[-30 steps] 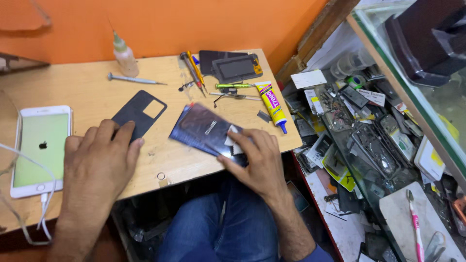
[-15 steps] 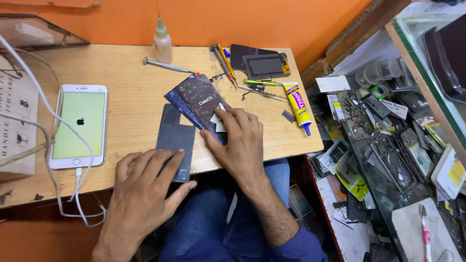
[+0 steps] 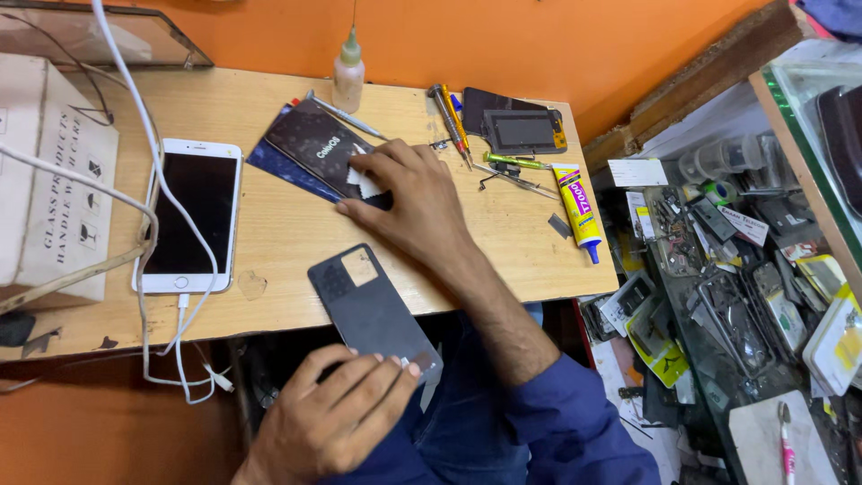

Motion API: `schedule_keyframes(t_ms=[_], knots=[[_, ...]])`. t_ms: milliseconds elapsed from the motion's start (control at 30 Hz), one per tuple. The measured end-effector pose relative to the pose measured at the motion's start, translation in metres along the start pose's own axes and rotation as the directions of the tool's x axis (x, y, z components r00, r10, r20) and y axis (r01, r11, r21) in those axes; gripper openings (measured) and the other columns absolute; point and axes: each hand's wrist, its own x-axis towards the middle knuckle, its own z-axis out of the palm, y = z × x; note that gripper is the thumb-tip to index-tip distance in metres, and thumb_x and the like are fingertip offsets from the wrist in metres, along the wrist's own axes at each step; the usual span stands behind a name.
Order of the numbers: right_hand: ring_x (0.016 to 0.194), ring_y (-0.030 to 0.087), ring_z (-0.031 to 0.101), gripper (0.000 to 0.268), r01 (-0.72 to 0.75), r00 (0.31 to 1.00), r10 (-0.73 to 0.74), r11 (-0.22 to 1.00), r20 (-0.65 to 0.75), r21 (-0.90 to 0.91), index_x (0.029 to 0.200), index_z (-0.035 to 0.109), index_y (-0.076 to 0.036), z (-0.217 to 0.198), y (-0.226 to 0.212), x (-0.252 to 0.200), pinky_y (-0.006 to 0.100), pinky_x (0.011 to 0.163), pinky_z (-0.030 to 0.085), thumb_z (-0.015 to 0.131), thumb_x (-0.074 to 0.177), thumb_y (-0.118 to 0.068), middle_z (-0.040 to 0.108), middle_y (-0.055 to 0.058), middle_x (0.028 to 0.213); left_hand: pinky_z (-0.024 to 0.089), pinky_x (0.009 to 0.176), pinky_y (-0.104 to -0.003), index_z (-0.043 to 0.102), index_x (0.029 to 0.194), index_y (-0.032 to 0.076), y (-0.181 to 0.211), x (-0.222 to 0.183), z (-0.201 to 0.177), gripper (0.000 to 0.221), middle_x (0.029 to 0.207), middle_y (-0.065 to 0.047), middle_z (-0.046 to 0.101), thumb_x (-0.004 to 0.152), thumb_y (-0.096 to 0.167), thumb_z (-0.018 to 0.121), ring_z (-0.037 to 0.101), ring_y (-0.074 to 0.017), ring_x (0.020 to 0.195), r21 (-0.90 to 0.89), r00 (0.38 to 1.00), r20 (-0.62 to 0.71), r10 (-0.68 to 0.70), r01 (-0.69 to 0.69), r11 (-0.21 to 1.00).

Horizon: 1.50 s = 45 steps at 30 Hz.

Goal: The person reassembles a smartphone by connecting a ribbon cable and placing the back cover. They then wipe the phone's exterior with a cloth and apply adhesive along the edges of the back cover.

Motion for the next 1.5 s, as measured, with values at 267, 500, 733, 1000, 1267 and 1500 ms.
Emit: schedule_keyframes(t_ms=[267,500,733,1000,1267,1500], knots=[[0.096,0.016,0.071,0.017,-0.097,0.979,0.128,0.978,-0.159,0.186,0.111,0.075,-0.011,-0.009,0.038,0.016,0.035,0.086,0.058,0.072,0.098,-0.021,0.076,0.003,0.102,0.05,0.081,-0.025,0.077,0.117,0.014,0.011,0.012,0.001,0.018,0.103,0.004,0.063,0.1,0.015,0.071,0.062,-0.0087,0.098,0.155,0.969,-0.231,0.083,-0.048,0.987],[0.109,0.018,0.073,0.03,-0.035,0.945,0.112,0.969,-0.307,0.246,0.136,0.061,-0.004,-0.073,0.09,0.02,0.032,0.092,0.06,0.067,0.107,-0.009,0.072,0.011,0.129,0.049,0.076,-0.031,0.078,0.114,0.006,-0.011,0.051,0.048,0.027,0.096,0.001,0.064,0.089,0.014,0.072,0.059,-0.0125,0.086,0.089,0.992,-0.071,0.101,-0.094,0.992],[0.1,0.011,0.07,0.016,-0.397,0.698,0.497,0.868,-0.515,0.299,0.118,0.072,0.001,-0.124,0.104,-0.149,0.025,0.09,0.056,0.065,0.106,-0.007,0.073,0.008,0.108,0.044,0.069,-0.033,0.073,0.119,0.004,0.0,0.074,0.086,0.04,0.094,0.0,0.066,0.09,0.032,0.073,0.057,-0.0163,0.08,-0.075,0.981,0.16,-0.11,0.123,0.99],[0.105,0.02,0.067,0.013,-0.604,0.575,0.633,0.756,-0.518,0.252,0.109,0.07,-0.002,-0.034,0.051,-0.26,0.033,0.095,0.052,0.063,0.1,-0.006,0.069,0.012,0.109,0.046,0.094,-0.045,0.069,0.121,0.012,-0.018,0.082,0.063,0.053,0.115,-0.005,0.067,0.079,0.043,0.074,0.061,-0.0224,0.109,-0.07,0.963,0.214,-0.165,0.183,0.981],[0.117,0.034,0.055,0.032,-0.553,0.732,0.507,0.832,-0.456,0.036,0.113,0.068,-0.008,0.01,0.044,-0.28,0.045,0.104,0.045,0.072,0.082,-0.006,0.06,0.014,0.125,0.042,0.085,-0.041,0.069,0.126,0.017,-0.011,0.085,0.066,0.048,0.121,-0.004,0.066,0.084,0.037,0.077,0.06,-0.0218,0.109,-0.008,0.91,0.279,-0.308,0.323,0.947],[0.118,0.033,0.056,0.031,-0.511,0.757,0.494,0.856,-0.427,0.082,0.114,0.07,-0.007,0.006,0.023,-0.271,0.044,0.103,0.046,0.075,0.083,-0.007,0.062,0.014,0.125,0.041,0.087,-0.042,0.062,0.141,0.014,0.008,0.088,0.076,0.062,0.132,-0.006,0.061,0.086,0.039,0.075,0.056,-0.0229,0.117,0.117,0.911,0.235,-0.339,0.319,0.94]])
